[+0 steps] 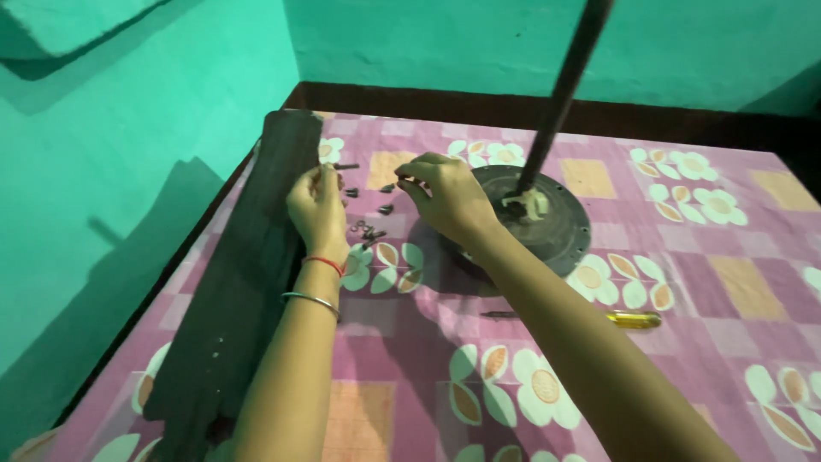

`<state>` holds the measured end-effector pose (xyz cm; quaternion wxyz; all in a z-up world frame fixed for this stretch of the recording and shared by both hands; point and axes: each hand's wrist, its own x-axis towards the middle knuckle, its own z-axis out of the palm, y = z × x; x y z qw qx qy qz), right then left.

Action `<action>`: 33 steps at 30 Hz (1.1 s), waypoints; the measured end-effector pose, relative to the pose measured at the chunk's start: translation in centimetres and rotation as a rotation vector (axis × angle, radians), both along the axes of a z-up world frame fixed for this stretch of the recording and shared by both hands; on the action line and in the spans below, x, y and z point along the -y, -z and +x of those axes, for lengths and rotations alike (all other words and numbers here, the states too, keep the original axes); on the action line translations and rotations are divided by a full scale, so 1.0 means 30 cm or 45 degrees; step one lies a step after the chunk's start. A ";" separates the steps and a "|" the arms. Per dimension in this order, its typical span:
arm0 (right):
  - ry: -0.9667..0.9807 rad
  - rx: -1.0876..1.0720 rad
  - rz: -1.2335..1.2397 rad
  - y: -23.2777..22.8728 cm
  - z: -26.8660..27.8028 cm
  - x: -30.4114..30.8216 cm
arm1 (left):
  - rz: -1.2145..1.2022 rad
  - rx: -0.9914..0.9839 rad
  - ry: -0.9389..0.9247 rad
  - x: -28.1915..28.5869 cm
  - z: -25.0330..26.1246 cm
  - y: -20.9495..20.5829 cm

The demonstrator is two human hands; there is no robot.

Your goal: The person assembles a ceiling fan on a table. They use a screwdriver to attach a fan blade to the motor housing, then remove it and reattach it. They also insert a small white plastic piece into the central hub and tighten a screw.

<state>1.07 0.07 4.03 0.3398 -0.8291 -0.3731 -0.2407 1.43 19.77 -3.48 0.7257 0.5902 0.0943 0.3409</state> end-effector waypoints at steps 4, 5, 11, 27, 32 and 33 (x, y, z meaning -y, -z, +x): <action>0.050 -0.115 -0.125 0.051 0.090 -0.037 | 0.111 -0.080 -0.036 -0.044 -0.012 0.030; 0.049 -0.134 -0.144 0.062 0.113 -0.044 | 0.160 -0.099 -0.050 -0.047 -0.017 0.031; 0.048 -0.333 -0.248 0.121 0.183 -0.104 | 0.597 -0.308 -0.062 -0.062 -0.037 0.014; 0.001 -0.589 -0.530 0.146 0.249 -0.207 | 1.607 -0.326 -0.043 -0.115 -0.090 0.046; -0.097 -0.380 -0.477 0.214 0.284 -0.213 | 1.523 -0.300 -0.048 -0.108 -0.070 0.087; -0.114 -0.344 -0.477 0.226 0.294 -0.212 | 1.526 -0.294 -0.053 -0.106 -0.072 0.092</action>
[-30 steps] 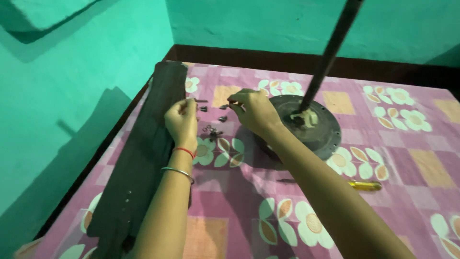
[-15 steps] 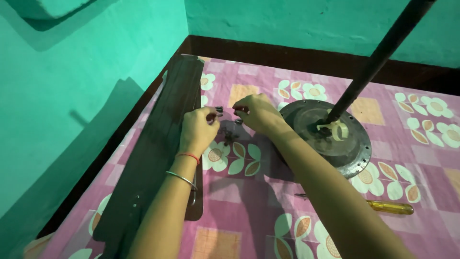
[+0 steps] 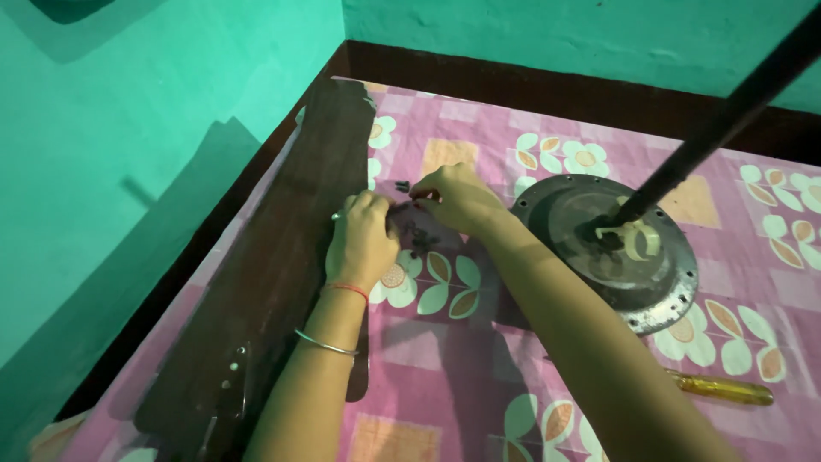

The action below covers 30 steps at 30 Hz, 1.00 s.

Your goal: The person assembles a ceiling fan on a table. They use a screwdriver to attach a fan blade to the motor housing, then remove it and reattach it. They also insert a small white plastic piece into the central hub and tighten a screw.

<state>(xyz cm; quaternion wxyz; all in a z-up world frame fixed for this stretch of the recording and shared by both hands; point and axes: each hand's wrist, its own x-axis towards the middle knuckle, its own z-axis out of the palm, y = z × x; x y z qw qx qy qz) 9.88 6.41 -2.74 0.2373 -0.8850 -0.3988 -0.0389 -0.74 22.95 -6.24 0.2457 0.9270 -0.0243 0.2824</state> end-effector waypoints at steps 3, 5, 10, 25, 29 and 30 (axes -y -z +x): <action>0.019 -0.045 -0.012 0.019 0.014 0.003 | 0.020 0.007 -0.009 0.005 -0.003 0.001; -0.026 -0.011 0.016 0.022 0.011 0.002 | 0.035 -0.008 -0.022 0.008 -0.002 0.004; 0.057 -0.052 -0.042 -0.015 -0.027 -0.006 | 0.056 0.012 -0.023 0.006 0.002 0.006; 0.247 -0.178 -0.203 -0.034 -0.042 -0.012 | 0.024 0.016 -0.063 0.015 -0.010 -0.014; 0.222 -0.182 -0.176 -0.025 -0.035 -0.007 | -0.001 0.013 -0.051 0.011 -0.010 -0.011; 0.225 -0.187 -0.177 -0.027 -0.037 -0.008 | 0.001 0.016 -0.049 0.010 -0.008 -0.011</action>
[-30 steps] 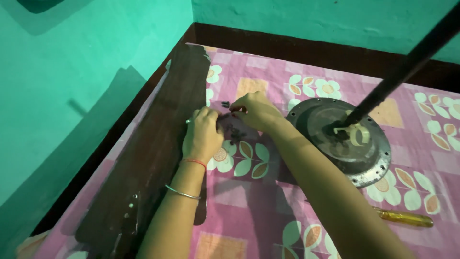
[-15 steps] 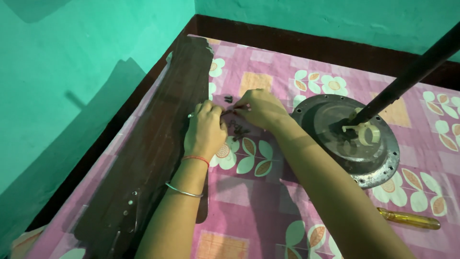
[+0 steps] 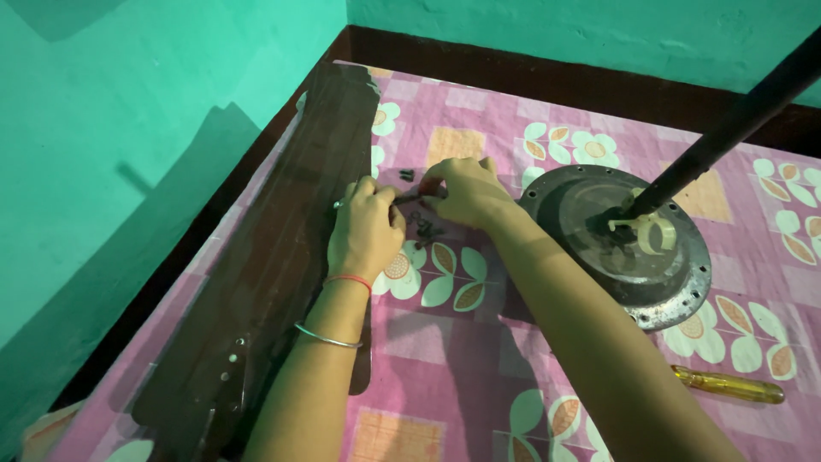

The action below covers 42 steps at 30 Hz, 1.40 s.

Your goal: The person assembles a ceiling fan on a table. They use a screwdriver to attach a fan blade to the motor housing, then remove it and reattach it. They also insert a small white plastic piece into the central hub and tighten a screw.

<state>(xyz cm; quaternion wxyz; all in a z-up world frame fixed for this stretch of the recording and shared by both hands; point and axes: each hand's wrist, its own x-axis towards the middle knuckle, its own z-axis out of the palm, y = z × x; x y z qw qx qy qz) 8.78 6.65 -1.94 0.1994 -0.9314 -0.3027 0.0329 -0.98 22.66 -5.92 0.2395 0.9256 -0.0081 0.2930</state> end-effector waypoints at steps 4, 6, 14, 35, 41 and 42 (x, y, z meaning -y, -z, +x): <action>0.022 -0.021 -0.026 -0.009 -0.012 -0.003 | -0.044 0.001 0.002 -0.002 0.008 0.004; 0.028 0.004 -0.034 -0.009 -0.015 -0.005 | -0.098 0.003 -0.001 -0.003 0.012 0.007; 0.001 0.410 0.244 -0.043 -0.048 -0.003 | -0.142 0.085 -0.033 -0.003 0.032 0.028; -0.379 1.199 0.141 -0.199 -0.373 0.470 | -0.231 -0.271 -0.109 0.006 0.028 -0.053; -0.103 1.308 0.230 -0.114 -0.380 0.763 | -0.120 0.323 -0.017 0.176 0.060 -0.098; 0.004 1.256 0.262 -0.093 -0.381 0.802 | -0.157 0.395 0.060 0.230 0.063 -0.103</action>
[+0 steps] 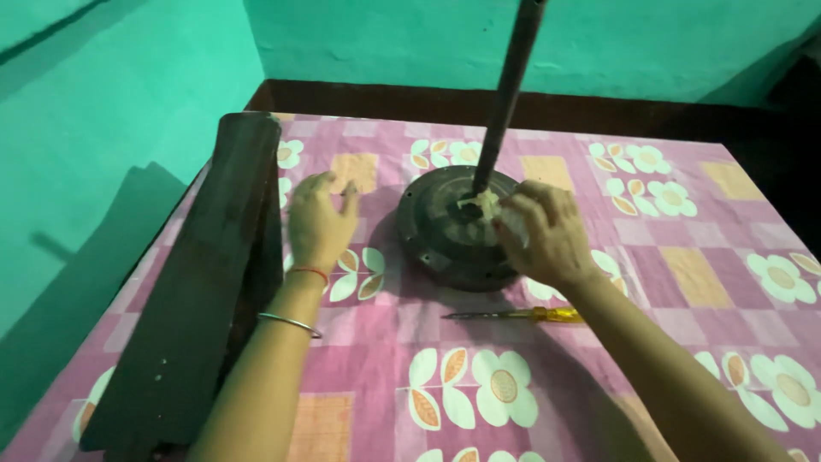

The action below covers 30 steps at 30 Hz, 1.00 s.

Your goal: The person assembles a ceiling fan on a table. They use a screwdriver to attach a fan blade to the motor housing, then remove it and reattach it. They also insert a small white plastic piece into the central hub and tighten a screw.

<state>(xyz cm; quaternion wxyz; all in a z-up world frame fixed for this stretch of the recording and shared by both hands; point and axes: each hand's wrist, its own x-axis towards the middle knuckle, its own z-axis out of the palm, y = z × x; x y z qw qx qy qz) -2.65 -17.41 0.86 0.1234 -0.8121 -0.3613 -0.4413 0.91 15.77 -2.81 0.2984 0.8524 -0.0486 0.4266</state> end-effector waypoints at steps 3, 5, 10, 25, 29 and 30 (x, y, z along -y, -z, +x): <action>0.110 -0.388 0.158 0.040 -0.009 0.074 | -0.222 -0.118 0.285 0.199 -0.035 -0.031; 0.043 -0.603 0.290 0.056 -0.019 0.087 | -0.304 -0.240 0.483 0.327 -0.085 -0.063; -0.014 -0.674 0.407 0.072 -0.029 0.069 | -0.054 -0.074 0.222 0.520 -0.171 -0.137; 0.165 -0.626 0.377 0.043 -0.050 0.058 | -0.069 -0.004 0.497 0.477 -0.148 -0.158; 0.162 -0.619 0.311 0.054 -0.054 0.075 | -0.041 -0.055 0.452 0.475 -0.144 -0.151; 0.139 -0.601 0.277 0.054 -0.055 0.087 | -0.041 -0.033 0.464 0.474 -0.144 -0.151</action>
